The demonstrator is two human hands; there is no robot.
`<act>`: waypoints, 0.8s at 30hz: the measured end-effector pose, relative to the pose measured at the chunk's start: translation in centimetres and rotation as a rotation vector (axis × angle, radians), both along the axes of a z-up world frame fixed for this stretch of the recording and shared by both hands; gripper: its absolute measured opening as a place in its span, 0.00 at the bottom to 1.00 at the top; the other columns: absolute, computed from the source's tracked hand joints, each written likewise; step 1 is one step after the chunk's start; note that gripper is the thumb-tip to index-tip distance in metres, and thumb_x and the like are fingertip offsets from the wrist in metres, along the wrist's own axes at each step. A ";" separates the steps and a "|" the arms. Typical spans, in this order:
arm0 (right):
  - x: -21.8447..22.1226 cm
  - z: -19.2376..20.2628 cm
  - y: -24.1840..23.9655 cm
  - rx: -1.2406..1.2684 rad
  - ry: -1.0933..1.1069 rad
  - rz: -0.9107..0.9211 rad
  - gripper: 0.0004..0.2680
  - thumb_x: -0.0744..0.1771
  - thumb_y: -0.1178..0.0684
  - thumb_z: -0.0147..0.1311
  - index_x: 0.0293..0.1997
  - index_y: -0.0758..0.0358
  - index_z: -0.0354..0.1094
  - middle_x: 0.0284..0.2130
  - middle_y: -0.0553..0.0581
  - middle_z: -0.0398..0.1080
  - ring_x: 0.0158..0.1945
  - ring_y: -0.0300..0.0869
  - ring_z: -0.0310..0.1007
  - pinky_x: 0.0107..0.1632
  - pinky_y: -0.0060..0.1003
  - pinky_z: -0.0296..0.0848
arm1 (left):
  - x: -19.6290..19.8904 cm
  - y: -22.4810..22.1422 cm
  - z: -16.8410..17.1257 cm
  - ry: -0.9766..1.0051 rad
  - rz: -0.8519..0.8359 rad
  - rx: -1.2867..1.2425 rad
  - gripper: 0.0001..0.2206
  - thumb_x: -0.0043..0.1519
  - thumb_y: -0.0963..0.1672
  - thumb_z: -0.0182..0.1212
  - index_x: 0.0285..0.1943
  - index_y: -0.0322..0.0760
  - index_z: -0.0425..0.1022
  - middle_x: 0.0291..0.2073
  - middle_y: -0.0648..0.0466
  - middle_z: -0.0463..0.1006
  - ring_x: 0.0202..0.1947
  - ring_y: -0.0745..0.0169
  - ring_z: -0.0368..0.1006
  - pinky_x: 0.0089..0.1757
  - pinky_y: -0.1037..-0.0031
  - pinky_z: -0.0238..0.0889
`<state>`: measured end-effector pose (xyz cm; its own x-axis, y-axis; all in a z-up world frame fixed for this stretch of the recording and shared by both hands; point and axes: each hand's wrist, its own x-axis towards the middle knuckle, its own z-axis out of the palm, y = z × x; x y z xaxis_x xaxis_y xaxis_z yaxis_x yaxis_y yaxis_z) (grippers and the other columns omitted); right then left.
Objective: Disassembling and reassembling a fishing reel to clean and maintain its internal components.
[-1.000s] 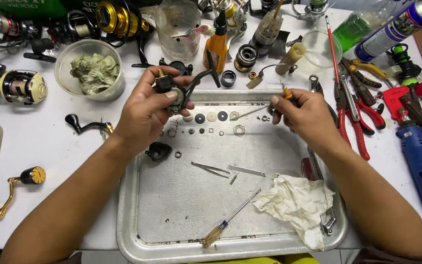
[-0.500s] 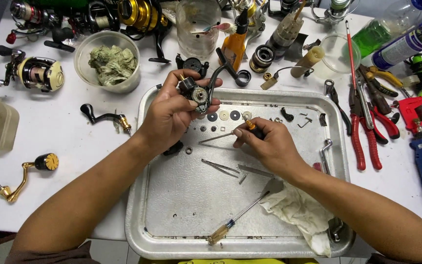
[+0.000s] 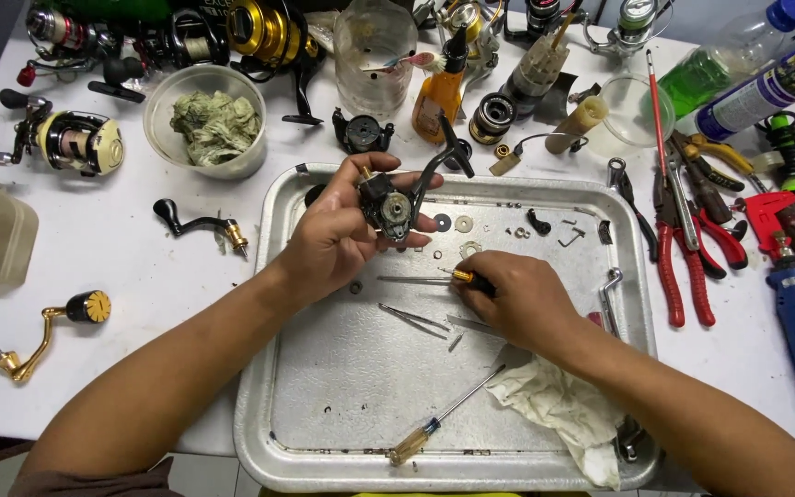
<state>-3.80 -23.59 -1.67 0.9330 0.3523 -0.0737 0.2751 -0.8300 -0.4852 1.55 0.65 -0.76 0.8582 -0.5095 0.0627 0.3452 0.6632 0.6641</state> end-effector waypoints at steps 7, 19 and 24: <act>-0.5 -0.9 -0.7 0.029 -0.001 -0.031 0.09 0.64 0.54 0.63 0.47 0.58 0.76 0.34 0.61 0.81 0.40 0.55 0.82 0.41 0.48 0.79 | -0.3 -0.3 -0.5 -0.050 -0.037 0.011 0.34 0.46 0.35 0.45 0.68 0.37 0.55 0.65 0.36 0.69 0.49 0.40 0.78 0.51 0.52 0.78; 0.4 5.0 0.4 0.384 -0.332 -0.071 0.05 0.67 0.53 0.60 0.44 0.58 0.75 0.17 0.54 0.69 0.21 0.45 0.70 0.27 0.35 0.69 | -1.1 -1.1 -1.1 -0.147 -0.107 0.132 0.34 0.63 0.45 0.50 0.81 0.40 0.44 0.72 0.42 0.60 0.57 0.48 0.73 0.55 0.56 0.74; 1.6 8.0 1.9 0.340 -0.339 0.134 0.07 0.65 0.57 0.60 0.47 0.63 0.75 0.22 0.64 0.74 0.26 0.58 0.76 0.29 0.46 0.72 | -0.8 -1.1 -2.7 -0.459 -0.211 0.390 0.34 0.68 0.46 0.47 0.81 0.40 0.34 0.65 0.34 0.65 0.50 0.49 0.73 0.46 0.63 0.77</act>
